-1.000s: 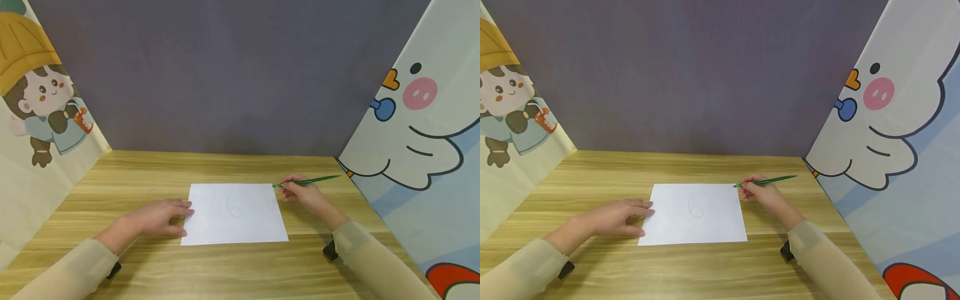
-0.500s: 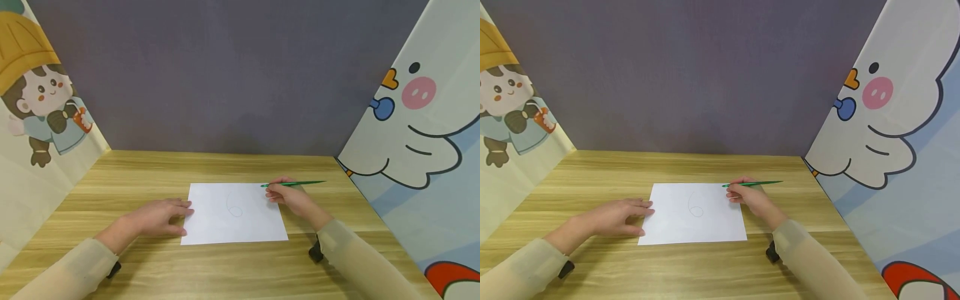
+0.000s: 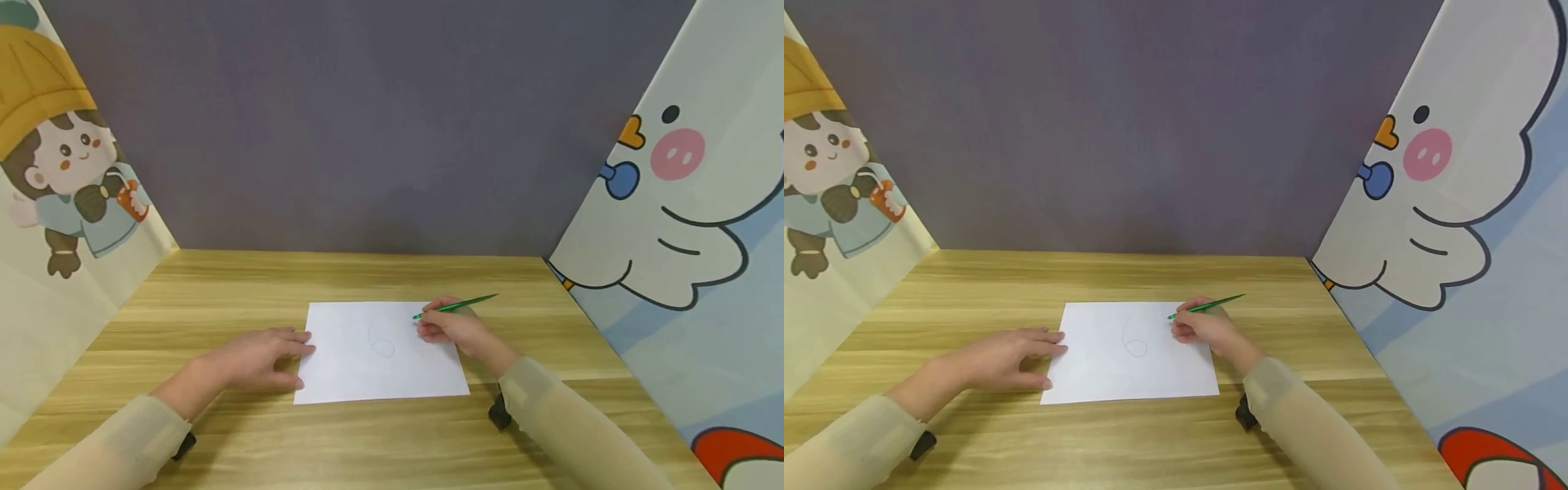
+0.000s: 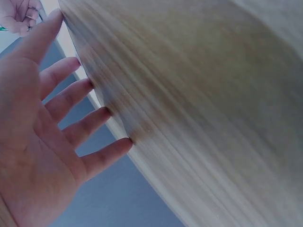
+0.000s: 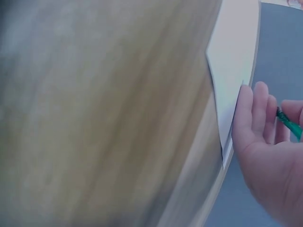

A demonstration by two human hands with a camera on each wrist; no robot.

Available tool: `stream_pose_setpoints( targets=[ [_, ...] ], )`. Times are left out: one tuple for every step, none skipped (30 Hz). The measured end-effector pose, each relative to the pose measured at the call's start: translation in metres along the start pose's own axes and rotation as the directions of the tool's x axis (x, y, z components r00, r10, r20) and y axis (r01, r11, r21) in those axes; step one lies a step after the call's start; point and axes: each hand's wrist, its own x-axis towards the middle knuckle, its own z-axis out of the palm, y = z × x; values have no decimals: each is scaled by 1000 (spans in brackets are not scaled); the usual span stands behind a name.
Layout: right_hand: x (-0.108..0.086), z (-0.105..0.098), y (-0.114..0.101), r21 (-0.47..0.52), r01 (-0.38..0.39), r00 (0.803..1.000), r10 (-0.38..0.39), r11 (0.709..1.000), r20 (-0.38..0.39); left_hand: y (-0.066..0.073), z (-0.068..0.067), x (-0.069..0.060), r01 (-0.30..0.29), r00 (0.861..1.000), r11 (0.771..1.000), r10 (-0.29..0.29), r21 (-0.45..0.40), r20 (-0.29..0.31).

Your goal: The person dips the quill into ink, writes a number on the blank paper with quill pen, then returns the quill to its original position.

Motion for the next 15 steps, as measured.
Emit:
stream_pose_setpoints(
  targets=[
    [0, -1, 0, -2, -3, 1000, 3, 1000, -5, 0, 0, 0, 2, 1000, 1000, -2, 3, 0],
    [0, -1, 1, -3, -4, 1000, 4, 1000, -9, 0, 0, 0, 5, 1000, 1000, -5, 5, 1],
    [0, -2, 1, -7, -5, 1000, 5, 1000, -13, 1, 0, 0, 8, 1000, 1000, -8, 8, 0],
    [0, -3, 2, -11, -6, 1000, 6, 1000, -16, 1, 0, 0, 10, 1000, 1000, -10, 11, 1],
    [0, -3, 2, -13, -6, 1000, 6, 1000, -16, 1, 0, 0, 13, 1000, 1000, -13, 13, 2],
    [0, -3, 2, -15, -5, 1000, 5, 1000, -14, 2, 0, 0, 15, 1000, 1000, -15, 11, 2],
    [1, -3, 2, -15, -7, 1000, 7, 1000, -14, 2, 0, 0, 16, 1000, 1000, -16, 7, 3],
    [1, -3, 2, -15, -8, 1000, 8, 1000, -13, 2, 0, 0, 17, 1000, 1000, -17, 5, 4],
    [1, -3, 2, -12, -12, 1000, 12, 1000, -15, 2, 0, 0, 17, 1000, 1000, -17, 2, 4],
    [2, -3, 3, -13, -13, 1000, 13, 1000, -15, 2, 0, 0, 18, 1000, 1000, -18, 1, 4],
    [2, -2, 3, -13, -14, 1000, 14, 1000, -14, 2, 0, 0, 17, 1000, 1000, -17, -1, 4],
    [3, -2, 2, -14, -16, 1000, 16, 1000, -15, 2, 0, 1, 17, 1000, 1000, -17, -2, 2],
    [3, -1, 2, -13, -16, 1000, 16, 1000, -15, 2, 1, 0, 17, 1000, 1000, -17, -2, 2],
    [4, -1, 2, -15, -14, 1000, 14, 1000, -11, 1, 1, 0, 17, 1000, 1000, -17, -2, 0],
    [4, 0, 2, -15, -13, 1000, 13, 1000, -9, 1, 1, 0, 16, 1000, 1000, -16, -1, -2]
  ],
)
